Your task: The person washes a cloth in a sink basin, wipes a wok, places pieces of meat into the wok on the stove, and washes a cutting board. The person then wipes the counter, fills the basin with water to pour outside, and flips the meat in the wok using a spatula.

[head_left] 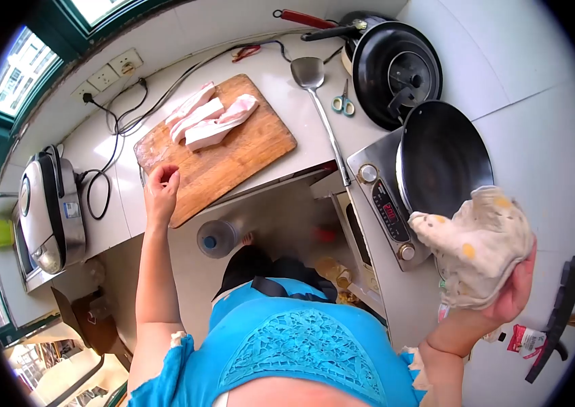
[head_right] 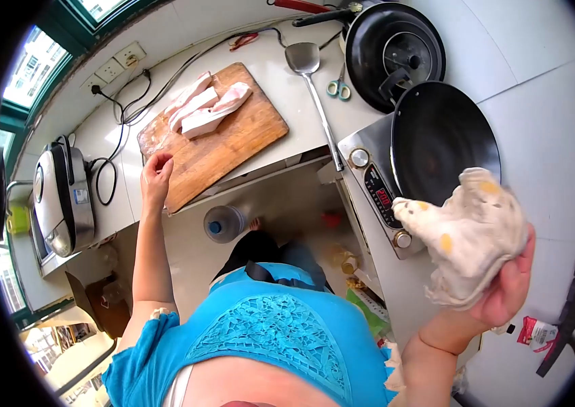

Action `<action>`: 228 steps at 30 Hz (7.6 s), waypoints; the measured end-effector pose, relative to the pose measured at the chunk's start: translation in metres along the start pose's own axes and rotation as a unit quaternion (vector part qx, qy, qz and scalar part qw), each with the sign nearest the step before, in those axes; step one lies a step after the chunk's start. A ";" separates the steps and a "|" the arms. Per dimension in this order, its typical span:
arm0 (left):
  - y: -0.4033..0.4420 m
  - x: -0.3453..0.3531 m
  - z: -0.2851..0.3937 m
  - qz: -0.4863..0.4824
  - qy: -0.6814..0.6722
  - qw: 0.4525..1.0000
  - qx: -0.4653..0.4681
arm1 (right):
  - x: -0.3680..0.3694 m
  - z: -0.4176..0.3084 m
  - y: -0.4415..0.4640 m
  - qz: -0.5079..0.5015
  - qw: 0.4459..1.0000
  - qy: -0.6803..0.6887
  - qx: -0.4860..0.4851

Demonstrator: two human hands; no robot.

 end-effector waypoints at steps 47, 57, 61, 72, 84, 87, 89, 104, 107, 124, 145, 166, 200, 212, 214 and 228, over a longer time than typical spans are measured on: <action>0.017 0.115 0.052 -0.232 -0.025 0.970 0.073 | -0.097 0.139 0.075 -0.151 0.869 -0.195 0.430; -0.003 0.054 0.011 -0.179 -0.002 0.983 0.039 | -0.235 0.185 0.200 0.334 0.849 -0.309 0.269; -0.011 0.058 0.004 -0.181 0.029 0.982 0.037 | -0.303 0.169 0.159 0.318 0.580 -0.725 0.192; -0.005 0.101 0.032 -0.238 0.039 0.969 0.059 | -0.205 0.136 0.047 -0.412 0.411 -0.725 0.368; -0.028 0.060 0.044 -0.185 0.069 0.978 0.064 | -0.156 0.235 0.237 0.220 0.938 -0.239 0.124; -0.034 0.034 0.024 -0.160 0.078 0.983 0.041 | -0.087 0.228 0.229 0.066 0.960 -0.210 0.175; -0.034 0.025 0.007 -0.156 0.062 0.985 0.031 | -0.064 0.221 0.201 -0.091 0.949 -0.212 0.217; 0.025 0.074 0.032 -0.232 0.036 0.965 0.112 | -0.185 0.008 -0.089 -0.058 0.825 -0.434 0.359; 0.037 0.072 0.035 -0.207 0.065 0.967 0.131 | -0.204 -0.040 -0.135 0.126 0.860 -0.373 0.324; 0.086 0.044 -0.037 -0.039 0.142 0.989 0.021 | -0.177 0.051 -0.155 0.184 0.771 -0.585 0.174; 0.031 0.083 -0.007 -0.130 0.019 0.990 0.048 | 0.313 0.338 0.157 -0.493 0.524 -0.677 -0.155; -0.057 0.354 0.334 -0.481 0.108 0.716 0.495 | -0.121 0.077 0.081 -0.156 0.554 -0.817 -0.018; 0.109 0.017 -0.034 -0.027 0.130 0.991 -0.007 | 0.131 0.121 -0.059 -0.358 0.861 -0.278 0.231; 0.079 0.039 -0.024 -0.165 -0.070 0.984 -0.007 | 0.235 0.206 0.038 -0.408 0.838 -0.345 0.111; 0.082 0.039 -0.011 -0.279 -0.142 0.949 -0.031 | 0.265 0.225 0.079 -0.392 0.837 -0.376 0.064; 0.033 0.052 0.195 -0.566 -0.318 0.759 -0.050 | 0.211 0.164 0.015 -0.416 0.847 0.159 0.290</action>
Point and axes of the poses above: each hand's wrist, its own y-axis towards the middle knuckle, its own x-axis out of the palm, z = x × y, the point moved 4 cm from there along y, towards the middle knuckle, and after that the axes turned 8 degrees about -y, right-handed, at the moved point
